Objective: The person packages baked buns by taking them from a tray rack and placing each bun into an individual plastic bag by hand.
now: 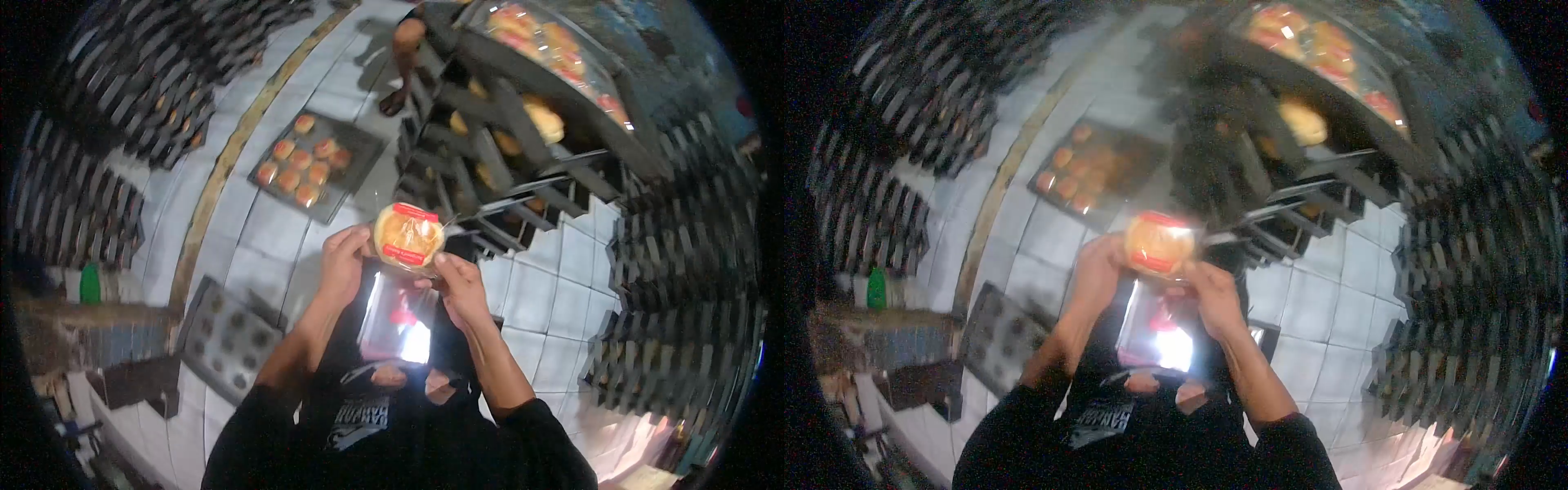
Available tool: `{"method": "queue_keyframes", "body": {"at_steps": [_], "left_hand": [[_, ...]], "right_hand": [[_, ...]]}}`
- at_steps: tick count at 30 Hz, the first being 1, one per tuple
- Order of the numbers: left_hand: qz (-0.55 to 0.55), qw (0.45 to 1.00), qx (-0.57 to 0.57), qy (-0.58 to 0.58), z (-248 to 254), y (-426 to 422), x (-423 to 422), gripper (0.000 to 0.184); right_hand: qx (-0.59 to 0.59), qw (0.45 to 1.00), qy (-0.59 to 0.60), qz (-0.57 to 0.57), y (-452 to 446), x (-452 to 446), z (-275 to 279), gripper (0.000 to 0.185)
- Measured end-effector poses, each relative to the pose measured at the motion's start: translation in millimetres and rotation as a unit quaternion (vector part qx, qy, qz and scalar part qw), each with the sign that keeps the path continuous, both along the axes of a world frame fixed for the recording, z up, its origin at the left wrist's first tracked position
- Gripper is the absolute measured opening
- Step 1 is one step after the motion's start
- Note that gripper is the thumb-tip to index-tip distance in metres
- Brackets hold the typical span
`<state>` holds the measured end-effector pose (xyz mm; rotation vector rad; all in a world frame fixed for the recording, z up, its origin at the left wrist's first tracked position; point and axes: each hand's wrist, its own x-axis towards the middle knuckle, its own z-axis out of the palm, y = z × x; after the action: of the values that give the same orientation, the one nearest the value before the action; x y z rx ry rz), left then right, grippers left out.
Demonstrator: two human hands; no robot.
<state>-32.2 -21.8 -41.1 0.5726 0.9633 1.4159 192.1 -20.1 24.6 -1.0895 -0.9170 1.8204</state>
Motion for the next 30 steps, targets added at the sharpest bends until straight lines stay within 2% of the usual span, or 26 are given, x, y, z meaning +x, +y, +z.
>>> {"method": "queue_keyframes", "body": {"at_steps": [1,2,3,4,5,6,8,10,12,13,14,15,16,18,19,21,22,24,25,26,27,28,29,30], "left_hand": [[-0.012,0.999,0.007,-0.052,18.0,17.4,8.3,0.019],[-0.01,0.999,0.031,-0.013,37.2,27.7,18.3,0.02],[-0.007,0.998,0.055,0.026,61.5,31.0,30.1,0.023],[0.0,0.995,0.077,0.064,74.9,31.1,39.4,0.027],[-0.056,0.981,0.107,0.151,63.2,32.3,37.8,0.04],[-0.088,0.959,0.122,0.241,57.3,22.4,37.2,0.042],[-0.132,0.888,0.148,0.414,44.1,3.5,37.8,0.046],[-0.096,0.755,0.252,0.598,22.6,-19.5,35.1,0.057],[-0.094,0.701,0.234,0.668,25.5,-44.8,34.0,0.051],[-0.091,0.683,0.236,0.685,23.0,-49.4,32.8,0.047],[-0.089,0.665,0.234,0.704,19.7,-54.8,31.5,0.044],[-0.091,0.643,0.23,0.725,18.7,-56.5,30.1,0.041],[-0.1,0.644,0.26,0.712,20.3,-53.3,28.3,0.039],[-0.136,0.641,0.312,0.688,19.9,-54.0,19.8,0.036],[-0.127,0.593,0.4,0.687,5.3,-52.2,14.0,0.039],[-0.132,0.722,0.354,0.58,19.0,-56.1,17.1,0.039],[-0.138,0.784,0.32,0.514,31.1,-62.4,26.2,0.039],[-0.324,0.893,0.122,0.288,44.3,-64.6,25.8,0.034],[-0.366,0.91,-0.003,0.195,50.4,-66.4,25.6,0.033],[-0.456,0.844,-0.009,0.282,50.4,-59.8,20.1,0.031],[-0.413,0.89,-0.025,0.191,35.9,-55.5,24.6,0.024],[-0.359,0.92,-0.017,0.159,37.3,-52.2,24.7,0.022],[-0.3,0.946,-0.008,0.127,38.7,-46.1,24.6,0.021],[-0.231,0.968,0.004,0.095,42.5,-33.4,24.3,0.02]], "right_hand": [[0.078,0.995,-0.063,-0.025,10.9,15.1,8.6,0.03],[0.298,0.941,-0.153,-0.047,26.2,36.5,25.0,0.021],[0.479,0.81,-0.325,-0.099,41.2,49.6,78.3,0.015],[0.558,0.696,-0.425,-0.156,57.9,68.7,113.0,0.014],[0.539,0.665,-0.473,-0.208,69.6,81.9,151.4,0.012],[0.61,0.536,-0.52,-0.264,86.9,92.3,188.4,0.014],[0.592,0.46,-0.595,-0.288,119.7,126.6,228.6,0.026],[0.56,0.306,-0.692,-0.337,115.3,129.9,246.8,0.023],[0.498,0.475,-0.669,-0.28,83.4,112.4,234.6,0.029],[0.55,0.536,-0.592,-0.245,80.7,119.0,188.8,0.031],[0.529,0.625,-0.553,-0.155,60.7,111.2,148.4,0.033],[0.495,0.685,-0.53,-0.066,35.1,91.4,119.4,0.032],[0.446,0.719,-0.532,0.037,15.1,69.4,95.5,0.034],[0.533,0.658,-0.52,0.112,-8.4,53.0,39.1,0.034],[0.525,0.652,-0.533,0.122,-15.1,50.1,25.7,0.032],[0.501,0.639,-0.567,0.14,-31.7,50.8,12.3,0.029],[0.511,0.657,-0.531,0.158,-34.3,58.7,14.5,0.017],[0.476,0.741,-0.426,0.206,-31.6,71.5,60.3,0.011],[0.319,0.861,-0.332,0.218,-24.5,84.5,70.6,0.01],[0.153,0.938,-0.223,0.216,-19.4,98.0,77.5,0.009],[0.022,0.982,-0.07,0.175,-1.2,125.0,25.8,0.015],[0.104,0.941,-0.285,0.151,2.7,131.9,-6.9,0.018],[0.187,0.847,-0.483,0.122,-0.5,138.0,-36.1,0.021],[0.272,0.704,-0.65,0.088,4.7,136.2,-41.5,0.024]]}}
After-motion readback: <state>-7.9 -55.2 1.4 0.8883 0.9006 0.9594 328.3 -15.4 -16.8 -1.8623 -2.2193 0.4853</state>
